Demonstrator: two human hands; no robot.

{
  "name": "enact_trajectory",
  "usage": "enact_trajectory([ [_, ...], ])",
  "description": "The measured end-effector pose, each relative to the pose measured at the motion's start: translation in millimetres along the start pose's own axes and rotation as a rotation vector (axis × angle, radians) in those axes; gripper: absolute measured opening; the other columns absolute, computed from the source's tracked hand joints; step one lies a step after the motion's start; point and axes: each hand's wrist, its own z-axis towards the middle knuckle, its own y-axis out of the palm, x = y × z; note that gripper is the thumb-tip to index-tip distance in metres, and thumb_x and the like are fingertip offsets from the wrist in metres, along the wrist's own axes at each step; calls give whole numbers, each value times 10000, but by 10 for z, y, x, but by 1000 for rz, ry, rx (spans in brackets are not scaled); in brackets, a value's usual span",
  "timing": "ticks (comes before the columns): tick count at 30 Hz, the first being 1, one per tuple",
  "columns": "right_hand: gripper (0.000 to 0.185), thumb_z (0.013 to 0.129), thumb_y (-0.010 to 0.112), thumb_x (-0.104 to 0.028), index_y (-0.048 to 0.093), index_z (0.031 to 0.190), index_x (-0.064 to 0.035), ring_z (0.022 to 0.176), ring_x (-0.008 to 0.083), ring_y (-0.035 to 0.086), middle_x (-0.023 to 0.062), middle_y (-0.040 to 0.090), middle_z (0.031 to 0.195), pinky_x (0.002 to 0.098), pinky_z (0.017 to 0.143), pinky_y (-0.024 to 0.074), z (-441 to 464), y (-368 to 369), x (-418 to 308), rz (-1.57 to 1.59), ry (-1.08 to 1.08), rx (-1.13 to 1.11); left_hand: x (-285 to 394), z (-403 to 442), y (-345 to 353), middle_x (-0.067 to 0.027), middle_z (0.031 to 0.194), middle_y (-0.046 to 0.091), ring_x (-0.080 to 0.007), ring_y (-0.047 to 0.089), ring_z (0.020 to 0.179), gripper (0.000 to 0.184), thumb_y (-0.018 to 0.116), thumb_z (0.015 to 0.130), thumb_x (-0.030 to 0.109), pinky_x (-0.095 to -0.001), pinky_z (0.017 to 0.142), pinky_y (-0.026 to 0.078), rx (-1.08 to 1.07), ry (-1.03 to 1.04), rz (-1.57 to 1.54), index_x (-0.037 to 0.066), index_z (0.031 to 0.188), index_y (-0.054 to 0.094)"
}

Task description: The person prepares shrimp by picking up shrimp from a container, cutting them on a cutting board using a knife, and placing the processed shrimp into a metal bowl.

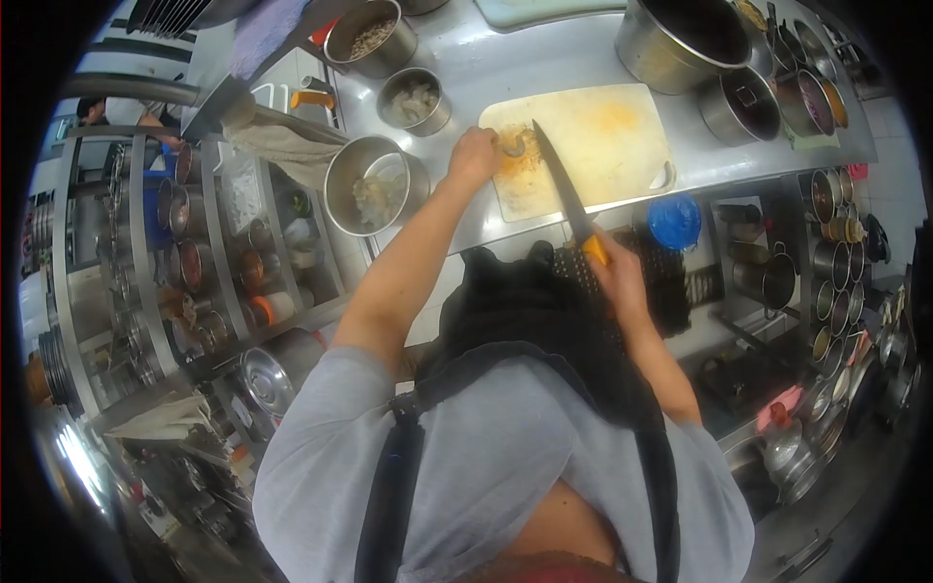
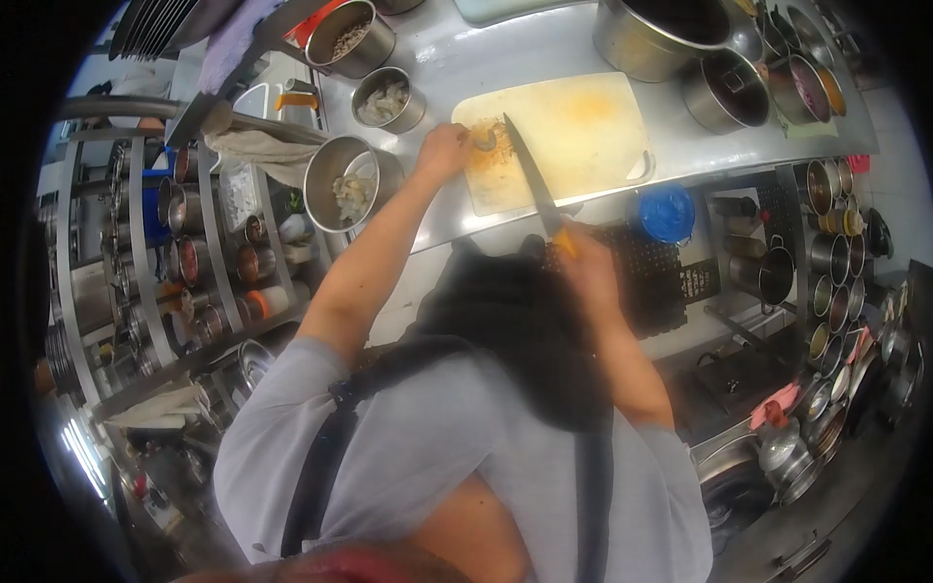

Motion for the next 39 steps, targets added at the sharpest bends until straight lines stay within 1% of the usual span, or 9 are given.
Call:
enact_trajectory([
  [3,558,842,728,-72,578,1379,-90,1076,292,694,237,675,1190,350,907,512,-46,108,115,47,161,-83,32,-30,20,-163,958,692,-368,627,974,202,576,850,119,-453,873,520,71,272,20,58,993,704],
  [4,567,844,735,-85,574,1387,-92,979,252,707,210,703,1130,339,843,526,-64,181,200,62,121,-55,75,-50,5,-156,941,685,-365,616,951,206,554,849,86,-455,863,517,62,409,17,60,978,711],
  [9,554,870,710,-167,566,1404,-120,871,253,721,173,734,1037,361,776,547,8,315,229,211,226,-73,123,-109,138,-142,944,686,-362,616,935,197,585,897,143,-456,860,509,-2,382,134,89,1021,729],
  [11,582,882,714,-171,542,1438,-157,627,165,640,96,708,852,314,614,528,66,204,-17,339,375,-179,120,-118,165,-146,934,683,-361,617,931,197,586,904,152,-459,852,508,-18,352,140,86,1022,730],
  [14,592,887,715,-165,534,1451,-185,518,93,517,49,633,740,271,511,471,104,344,104,428,315,-163,122,-131,208,-154,927,686,-365,620,913,199,593,914,170,-460,842,507,-52,297,158,79,1021,734],
  [17,616,890,724,-103,512,1467,-139,535,86,528,43,659,802,264,512,464,91,373,139,447,354,-212,151,-166,236,-167,913,690,-371,622,890,208,598,921,185,-466,842,505,-6,276,111,71,1022,740],
  [33,612,897,713,-134,510,1469,-217,543,82,525,39,627,757,271,518,464,-68,502,126,514,373,-205,317,-244,366,-245,894,695,-435,669,863,243,574,895,183,-501,818,538,9,-39,2,52,1031,727],
  [36,580,895,720,-111,537,1443,-159,595,173,619,112,687,842,313,594,505,-116,410,95,329,358,-176,289,-211,362,-243,892,693,-432,667,859,242,578,895,198,-497,812,535,-9,-20,54,50,1017,725],
  [39,557,882,723,-106,558,1413,-139,796,323,702,214,708,968,351,730,531,-189,371,212,126,8,67,302,-181,341,-247,886,692,-435,667,866,235,569,893,194,-500,819,535,-45,-4,93,43,985,725],
])
